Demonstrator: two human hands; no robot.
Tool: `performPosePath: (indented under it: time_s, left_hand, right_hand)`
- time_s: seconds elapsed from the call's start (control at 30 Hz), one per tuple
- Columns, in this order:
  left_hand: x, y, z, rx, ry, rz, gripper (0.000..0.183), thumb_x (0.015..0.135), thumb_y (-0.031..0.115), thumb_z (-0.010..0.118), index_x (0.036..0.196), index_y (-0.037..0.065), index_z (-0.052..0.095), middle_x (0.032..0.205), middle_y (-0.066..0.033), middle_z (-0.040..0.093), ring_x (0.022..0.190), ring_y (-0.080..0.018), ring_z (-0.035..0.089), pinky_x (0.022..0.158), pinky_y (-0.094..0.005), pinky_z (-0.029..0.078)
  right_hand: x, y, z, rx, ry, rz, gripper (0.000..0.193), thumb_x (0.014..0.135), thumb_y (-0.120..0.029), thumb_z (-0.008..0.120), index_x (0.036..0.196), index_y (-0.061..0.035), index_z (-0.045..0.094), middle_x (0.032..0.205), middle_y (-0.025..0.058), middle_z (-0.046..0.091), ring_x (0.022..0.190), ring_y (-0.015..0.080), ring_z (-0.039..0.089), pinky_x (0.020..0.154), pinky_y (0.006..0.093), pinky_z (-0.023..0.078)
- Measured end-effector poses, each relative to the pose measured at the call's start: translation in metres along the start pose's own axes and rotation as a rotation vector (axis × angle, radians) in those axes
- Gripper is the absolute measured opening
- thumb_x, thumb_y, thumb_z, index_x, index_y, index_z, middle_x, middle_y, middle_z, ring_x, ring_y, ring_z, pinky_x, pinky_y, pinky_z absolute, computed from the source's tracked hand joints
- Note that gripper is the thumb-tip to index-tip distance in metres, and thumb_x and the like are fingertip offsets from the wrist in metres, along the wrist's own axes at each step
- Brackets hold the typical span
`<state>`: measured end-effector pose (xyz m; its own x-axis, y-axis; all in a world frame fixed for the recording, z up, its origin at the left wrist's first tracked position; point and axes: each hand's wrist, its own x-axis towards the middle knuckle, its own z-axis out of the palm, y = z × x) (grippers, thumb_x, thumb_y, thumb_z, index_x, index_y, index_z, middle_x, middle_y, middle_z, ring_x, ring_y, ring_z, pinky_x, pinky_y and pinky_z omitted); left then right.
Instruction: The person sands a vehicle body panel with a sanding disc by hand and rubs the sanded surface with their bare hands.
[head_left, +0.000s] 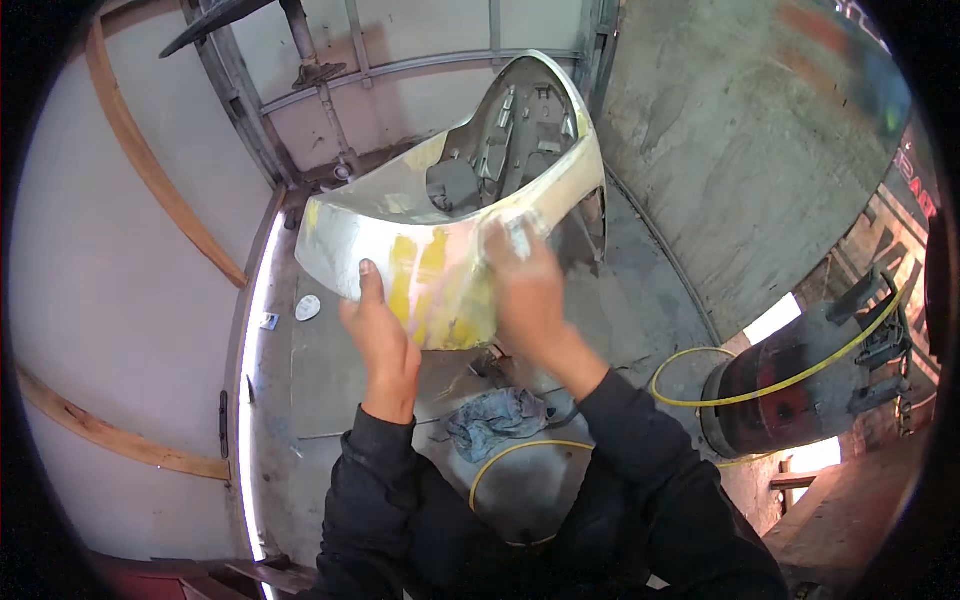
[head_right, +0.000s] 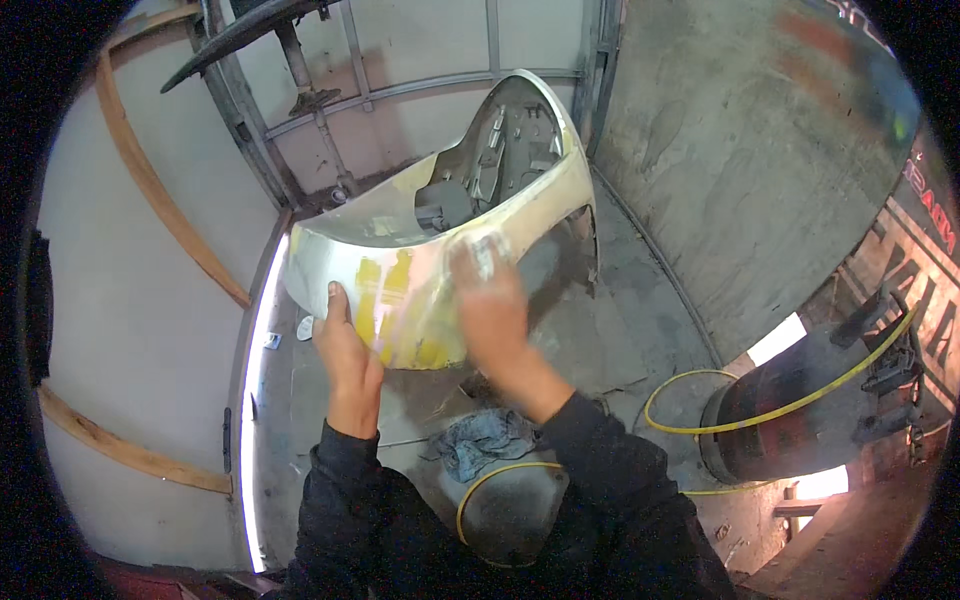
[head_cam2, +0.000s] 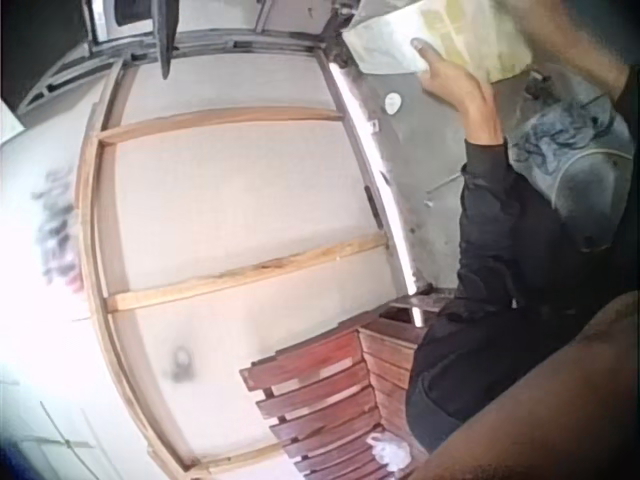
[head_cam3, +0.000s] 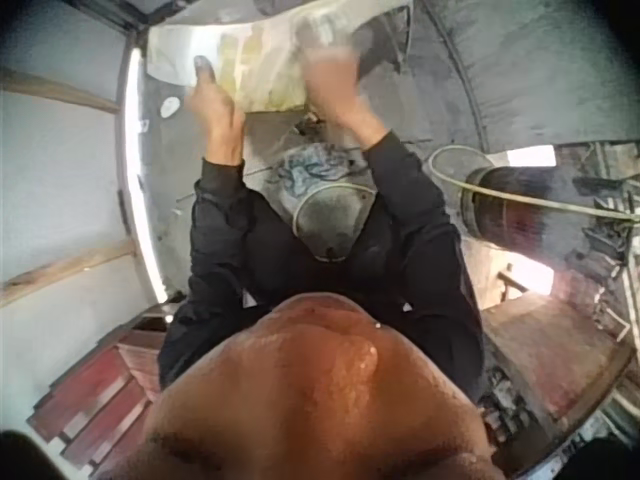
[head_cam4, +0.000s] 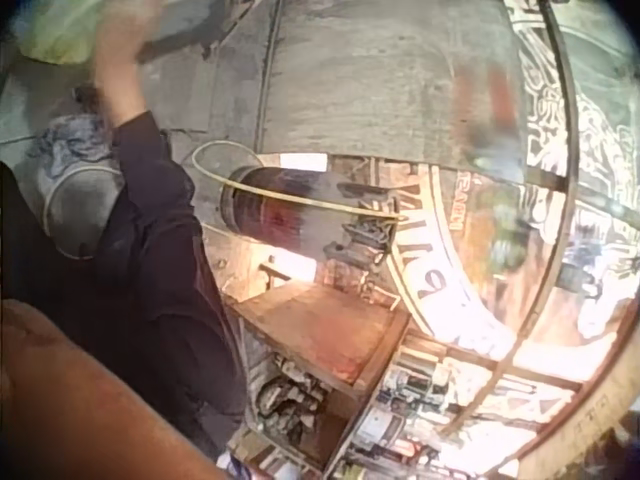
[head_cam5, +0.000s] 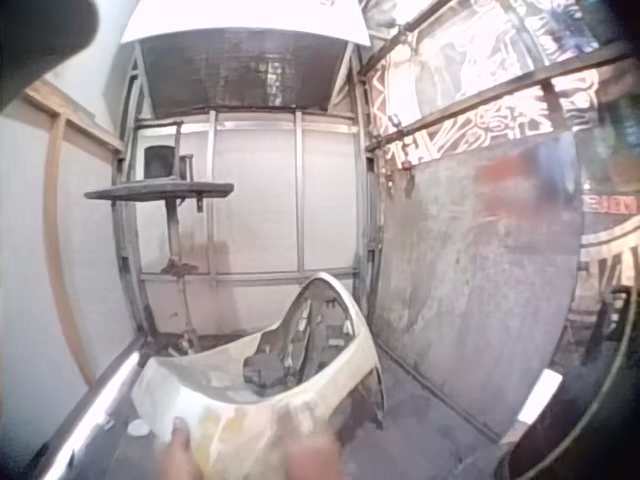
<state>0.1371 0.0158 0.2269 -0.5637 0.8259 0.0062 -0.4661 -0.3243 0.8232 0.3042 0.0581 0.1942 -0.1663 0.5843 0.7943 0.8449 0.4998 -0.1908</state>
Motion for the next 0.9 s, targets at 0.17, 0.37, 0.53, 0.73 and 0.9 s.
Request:
performPosePath:
  time_s: [0.17, 0.37, 0.53, 0.73, 0.9]
  left_hand:
    - [0.001, -0.01, 0.005, 0.06, 0.079, 0.044, 0.042, 0.103, 0.022, 0.059, 0.131, -0.009, 0.052, 0.124, -0.0162, 0.063, 0.108, -0.0246, 0.065, 0.09, -0.0385, 0.052]
    - [-0.006, 0.005, 0.012, 0.078, 0.0, 0.012, 0.042, 0.103, 0.021, 0.059, 0.131, -0.009, 0.052, 0.125, -0.0159, 0.063, 0.109, -0.0241, 0.064, 0.092, -0.0377, 0.051]
    - [-0.002, 0.0, 0.006, 0.083, 0.016, 0.06, 0.04, 0.103, 0.018, 0.058, 0.132, -0.009, 0.052, 0.125, -0.0156, 0.063, 0.108, -0.0228, 0.064, 0.092, -0.0367, 0.052]
    - [0.001, 0.011, 0.008, 0.142, -0.018, 0.096, 0.04, 0.102, 0.018, 0.06, 0.131, -0.009, 0.053, 0.125, -0.0152, 0.063, 0.11, -0.0214, 0.063, 0.095, -0.0358, 0.05]
    - [0.009, 0.003, -0.002, 0.161, -0.041, 0.149, 0.039, 0.101, 0.017, 0.061, 0.131, -0.008, 0.053, 0.124, -0.0154, 0.063, 0.111, -0.0214, 0.063, 0.096, -0.0352, 0.049]
  right_hand:
    - [0.014, 0.021, 0.004, -0.146, -0.012, 0.08, 0.047, 0.084, -0.007, 0.057, 0.13, 0.0005, 0.063, 0.134, 0.0188, 0.063, 0.127, 0.0471, 0.054, 0.105, 0.0542, 0.046]
    - [0.021, 0.04, 0.001, -0.038, 0.005, 0.107, 0.05, 0.083, -0.001, 0.058, 0.133, -0.0011, 0.062, 0.133, 0.0177, 0.064, 0.131, 0.0473, 0.052, 0.103, 0.0515, 0.046]
    - [-0.001, -0.006, -0.001, 0.024, -0.06, -0.139, 0.053, 0.087, -0.006, 0.055, 0.14, -0.003, 0.056, 0.142, 0.0169, 0.058, 0.128, 0.0413, 0.056, 0.094, 0.0494, 0.052]
    - [0.02, 0.049, 0.011, -0.093, -0.018, 0.089, 0.048, 0.086, -0.006, 0.056, 0.134, -0.0026, 0.061, 0.135, 0.0181, 0.063, 0.126, 0.0456, 0.055, 0.101, 0.0522, 0.047]
    - [0.005, 0.01, -0.003, 0.046, -0.079, -0.056, 0.048, 0.085, -0.006, 0.056, 0.133, -0.0018, 0.061, 0.134, 0.0192, 0.064, 0.126, 0.0487, 0.054, 0.103, 0.0521, 0.047]
